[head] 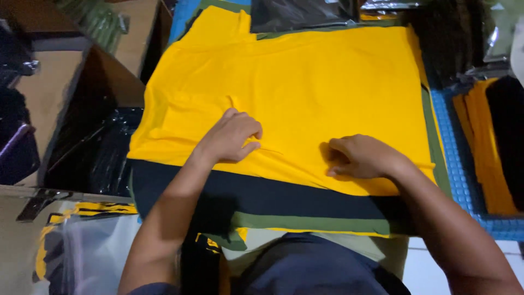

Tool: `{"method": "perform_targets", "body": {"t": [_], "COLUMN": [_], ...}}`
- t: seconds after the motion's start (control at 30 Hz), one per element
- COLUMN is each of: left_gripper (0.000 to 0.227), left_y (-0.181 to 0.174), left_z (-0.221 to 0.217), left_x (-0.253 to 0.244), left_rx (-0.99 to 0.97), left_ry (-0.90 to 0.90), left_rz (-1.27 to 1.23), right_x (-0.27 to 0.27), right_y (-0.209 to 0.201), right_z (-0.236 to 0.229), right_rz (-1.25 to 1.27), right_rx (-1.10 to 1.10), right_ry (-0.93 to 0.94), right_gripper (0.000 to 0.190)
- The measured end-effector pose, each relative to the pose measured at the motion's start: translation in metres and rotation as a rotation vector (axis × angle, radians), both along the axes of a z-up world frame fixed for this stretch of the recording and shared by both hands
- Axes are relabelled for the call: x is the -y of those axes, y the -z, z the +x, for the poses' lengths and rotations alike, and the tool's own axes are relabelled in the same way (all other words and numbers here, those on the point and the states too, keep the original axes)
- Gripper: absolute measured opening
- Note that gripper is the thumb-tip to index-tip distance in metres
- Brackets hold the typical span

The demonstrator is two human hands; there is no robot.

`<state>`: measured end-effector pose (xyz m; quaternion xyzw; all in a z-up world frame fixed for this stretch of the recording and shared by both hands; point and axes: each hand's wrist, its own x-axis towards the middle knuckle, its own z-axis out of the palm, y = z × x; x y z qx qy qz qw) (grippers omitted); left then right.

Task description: Folding a yellow shirt and using a black plastic bag as a size guide for packaging.

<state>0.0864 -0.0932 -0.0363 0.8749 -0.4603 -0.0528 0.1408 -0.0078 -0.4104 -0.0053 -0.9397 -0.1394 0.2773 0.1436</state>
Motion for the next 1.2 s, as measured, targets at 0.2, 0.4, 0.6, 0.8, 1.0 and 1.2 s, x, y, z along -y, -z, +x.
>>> {"method": "perform_targets", "body": {"t": [0.2,0.4,0.6,0.8,1.0,1.2], "left_gripper": [0.036,0.039,0.041,0.04,0.034,0.041], "left_y": [0.009,0.017,0.02,0.013,0.017,0.004], "left_z": [0.006,0.019,0.019,0.012,0.024,0.02], "left_x": [0.002,-0.01,-0.01,-0.004,-0.008,-0.003], "left_rx": [0.043,0.132,0.108,0.071,0.139,0.059], "left_ry": [-0.118,-0.105,-0.191,-0.141,-0.23,-0.332], "left_rz": [0.097,0.114,0.18,0.093,-0.043,0.007], "right_x": [0.07,0.117,0.149,0.18,0.173,0.166], "right_y": [0.011,0.026,0.037,0.064,0.063,0.063], "right_z": [-0.023,-0.027,-0.023,-0.027,-0.012,-0.011], "right_rz": [-0.085,-0.014,-0.02,0.483,0.491,0.397], "right_rx": [0.006,0.061,0.169,0.249,0.469,0.524], "right_ry": [0.077,0.295,0.454,0.547,0.653,0.706], "right_gripper": [0.045,0.031,0.049,0.028,0.025,0.043]}}
